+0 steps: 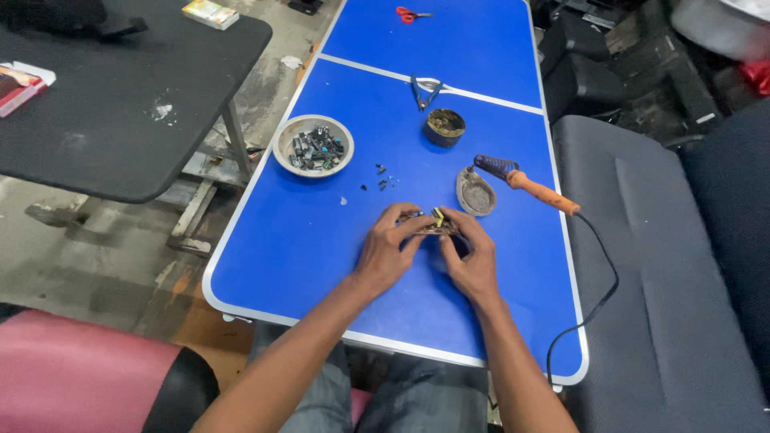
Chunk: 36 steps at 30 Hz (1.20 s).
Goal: The person uses a soldering iron to heat and remove components from a small green circuit board. They repeatedly apply the iron to specific points on the board, then flip and inspect the board before continuing to solder additional areas.
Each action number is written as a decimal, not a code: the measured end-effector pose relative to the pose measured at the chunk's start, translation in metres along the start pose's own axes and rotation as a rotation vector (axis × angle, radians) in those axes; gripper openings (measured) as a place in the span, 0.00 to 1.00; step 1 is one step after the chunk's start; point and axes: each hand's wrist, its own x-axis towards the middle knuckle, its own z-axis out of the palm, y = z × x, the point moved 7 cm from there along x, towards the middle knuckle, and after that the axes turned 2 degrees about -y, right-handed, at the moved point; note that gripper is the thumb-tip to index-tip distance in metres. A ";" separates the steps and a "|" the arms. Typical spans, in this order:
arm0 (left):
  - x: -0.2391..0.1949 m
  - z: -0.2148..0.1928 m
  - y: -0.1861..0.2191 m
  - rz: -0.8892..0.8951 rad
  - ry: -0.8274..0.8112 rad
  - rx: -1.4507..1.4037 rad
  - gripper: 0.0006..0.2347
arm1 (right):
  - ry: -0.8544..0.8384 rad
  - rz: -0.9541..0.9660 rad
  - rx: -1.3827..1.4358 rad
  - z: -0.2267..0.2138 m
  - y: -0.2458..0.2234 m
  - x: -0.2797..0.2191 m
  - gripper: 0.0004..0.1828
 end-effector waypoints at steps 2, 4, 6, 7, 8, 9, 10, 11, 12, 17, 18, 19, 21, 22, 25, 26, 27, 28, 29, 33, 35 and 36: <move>0.000 0.000 0.002 0.026 0.010 0.026 0.11 | 0.012 0.002 0.026 -0.003 0.003 -0.001 0.26; -0.001 -0.002 0.002 0.041 0.023 0.055 0.11 | 0.013 0.005 0.058 -0.002 0.001 -0.003 0.26; -0.002 -0.004 0.003 0.106 0.079 0.121 0.08 | -0.001 -0.014 0.071 -0.002 -0.004 -0.003 0.27; -0.003 -0.004 0.004 0.105 0.079 0.123 0.08 | -0.002 -0.014 0.074 -0.002 -0.004 -0.002 0.27; -0.003 -0.006 0.005 0.113 0.095 0.111 0.08 | 0.010 -0.023 0.083 -0.002 -0.005 -0.002 0.25; -0.004 -0.006 0.006 0.122 0.108 0.097 0.08 | 0.023 -0.029 0.091 -0.003 -0.006 -0.002 0.24; -0.004 -0.007 0.007 0.120 0.105 0.097 0.08 | 0.024 -0.025 0.092 -0.003 -0.011 -0.001 0.24; -0.005 -0.008 0.008 0.129 0.117 0.087 0.09 | 0.063 -0.067 0.090 -0.007 -0.019 -0.001 0.21; -0.006 -0.009 0.010 0.138 0.130 0.077 0.10 | 0.103 -0.109 0.088 -0.011 -0.026 -0.001 0.18; -0.011 -0.007 0.010 0.179 0.149 0.116 0.10 | 0.193 -0.199 0.048 -0.016 -0.033 -0.004 0.12; -0.011 -0.007 0.011 0.197 0.164 0.142 0.10 | 0.210 -0.222 0.034 -0.017 -0.034 -0.005 0.11; -0.010 -0.006 0.011 0.194 0.159 0.140 0.10 | 0.211 -0.217 0.033 -0.017 -0.031 -0.005 0.11; -0.011 -0.008 0.015 0.227 0.186 0.181 0.08 | 0.220 -0.244 0.024 -0.016 -0.028 -0.007 0.11; -0.011 -0.008 0.015 0.223 0.182 0.180 0.08 | 0.219 -0.238 0.025 -0.016 -0.029 -0.007 0.11; -0.010 -0.010 0.016 0.234 0.192 0.181 0.08 | 0.224 -0.250 0.014 -0.017 -0.032 -0.005 0.10; -0.009 -0.010 0.016 0.219 0.188 0.178 0.08 | 0.219 -0.241 0.007 -0.016 -0.032 -0.004 0.10; -0.009 -0.011 0.015 0.203 0.186 0.177 0.08 | 0.213 -0.234 0.003 -0.015 -0.032 -0.004 0.10; -0.008 -0.014 0.018 0.200 0.187 0.176 0.08 | 0.210 -0.232 0.002 -0.014 -0.029 -0.005 0.10; -0.005 -0.018 0.018 0.149 0.187 0.138 0.09 | 0.193 -0.162 0.035 -0.012 -0.021 -0.003 0.10; 0.001 -0.020 -0.008 -0.056 0.051 -0.102 0.12 | 0.147 0.044 0.123 -0.003 0.015 -0.006 0.16; 0.002 -0.018 -0.023 -0.175 0.010 -0.201 0.13 | 0.131 0.124 0.166 0.003 0.034 -0.009 0.18; 0.001 -0.015 -0.034 -0.291 -0.030 -0.299 0.15 | 0.115 0.200 0.210 0.008 0.045 -0.011 0.19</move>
